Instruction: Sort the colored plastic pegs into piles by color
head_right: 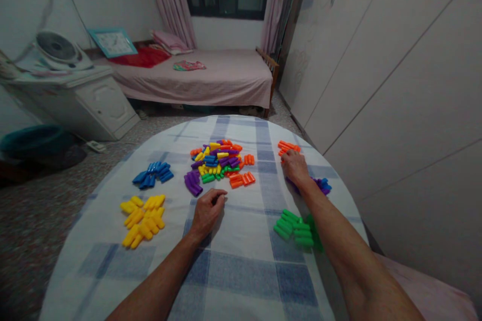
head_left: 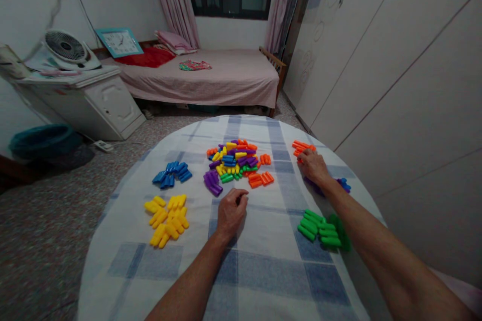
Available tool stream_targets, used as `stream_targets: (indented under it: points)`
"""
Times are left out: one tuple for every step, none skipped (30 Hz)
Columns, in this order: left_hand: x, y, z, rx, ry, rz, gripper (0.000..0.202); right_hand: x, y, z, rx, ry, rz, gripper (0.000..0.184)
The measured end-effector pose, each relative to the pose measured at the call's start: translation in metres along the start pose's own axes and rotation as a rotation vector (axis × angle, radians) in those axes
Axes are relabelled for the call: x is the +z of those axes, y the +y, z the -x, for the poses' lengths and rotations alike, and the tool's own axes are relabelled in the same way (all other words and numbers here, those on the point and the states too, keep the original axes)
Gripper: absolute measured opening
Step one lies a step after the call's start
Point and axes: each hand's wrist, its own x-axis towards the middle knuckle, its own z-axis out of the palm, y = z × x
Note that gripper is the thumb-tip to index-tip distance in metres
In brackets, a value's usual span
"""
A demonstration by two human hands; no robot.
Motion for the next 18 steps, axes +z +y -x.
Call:
stream_targets:
  points:
    - [0.000,0.000,0.000,-0.003,0.000,0.002,0.020,-0.001,-0.001,0.000,-0.013,0.003,-0.005,0.027]
    - [0.000,0.000,0.000,-0.006,-0.001,0.004,0.020,-0.003,-0.004,0.000,-0.033,0.013,-0.015,0.028]
    - [0.001,0.000,0.000,-0.007,-0.002,0.005,0.020,-0.005,-0.009,0.000,-0.064,0.026,-0.033,0.029]
    - [0.001,-0.001,0.000,-0.006,-0.003,0.006,0.020,-0.007,-0.015,-0.001,-0.102,0.037,-0.057,0.031]
    - [0.001,-0.001,0.001,-0.005,-0.004,0.008,0.020,-0.009,-0.023,-0.001,-0.148,0.043,-0.087,0.033]
    - [0.001,-0.001,0.001,-0.005,-0.004,0.009,0.020,-0.011,-0.032,-0.001,-0.199,0.045,-0.117,0.035]
    - [0.001,-0.001,0.001,-0.005,-0.005,0.010,0.020,-0.012,-0.041,-0.002,-0.246,0.044,-0.144,0.036]
    - [0.001,-0.001,0.001,-0.006,-0.005,0.010,0.020,-0.012,-0.050,-0.004,-0.284,0.041,-0.165,0.038]
    - [0.001,-0.001,0.001,-0.009,-0.004,0.008,0.021,-0.011,-0.059,-0.005,-0.310,0.038,-0.179,0.039]
    - [0.001,-0.002,0.001,-0.010,-0.002,0.005,0.021,-0.010,-0.067,-0.008,-0.322,0.034,-0.191,0.040]
    - [0.001,-0.002,0.000,-0.008,0.001,0.002,0.021,-0.008,-0.074,-0.010,-0.321,0.028,-0.201,0.041]
    - [0.001,-0.002,0.000,-0.002,0.003,-0.001,0.020,-0.006,-0.080,-0.013,-0.311,0.020,-0.215,0.041]
    - [0.001,-0.003,0.000,0.006,0.004,-0.002,0.021,-0.003,-0.084,-0.016,-0.297,0.010,-0.231,0.040]
    - [0.001,-0.004,0.000,0.014,0.004,-0.001,0.021,0.000,-0.088,-0.018,-0.282,0.000,-0.248,0.040]
    - [0.002,-0.004,0.000,0.021,0.003,0.002,0.021,0.003,-0.092,-0.020,-0.271,-0.008,-0.262,0.040]
    - [0.002,-0.005,0.000,0.025,0.004,0.005,0.021,0.005,-0.094,-0.022,-0.264,-0.012,-0.274,0.039]
    - [0.002,-0.005,0.000,0.026,0.004,0.006,0.022,0.007,-0.096,-0.022,-0.262,-0.012,-0.283,0.038]
    - [0.002,-0.005,0.000,0.027,0.006,0.005,0.022,0.008,-0.098,-0.022,-0.262,-0.008,-0.288,0.036]
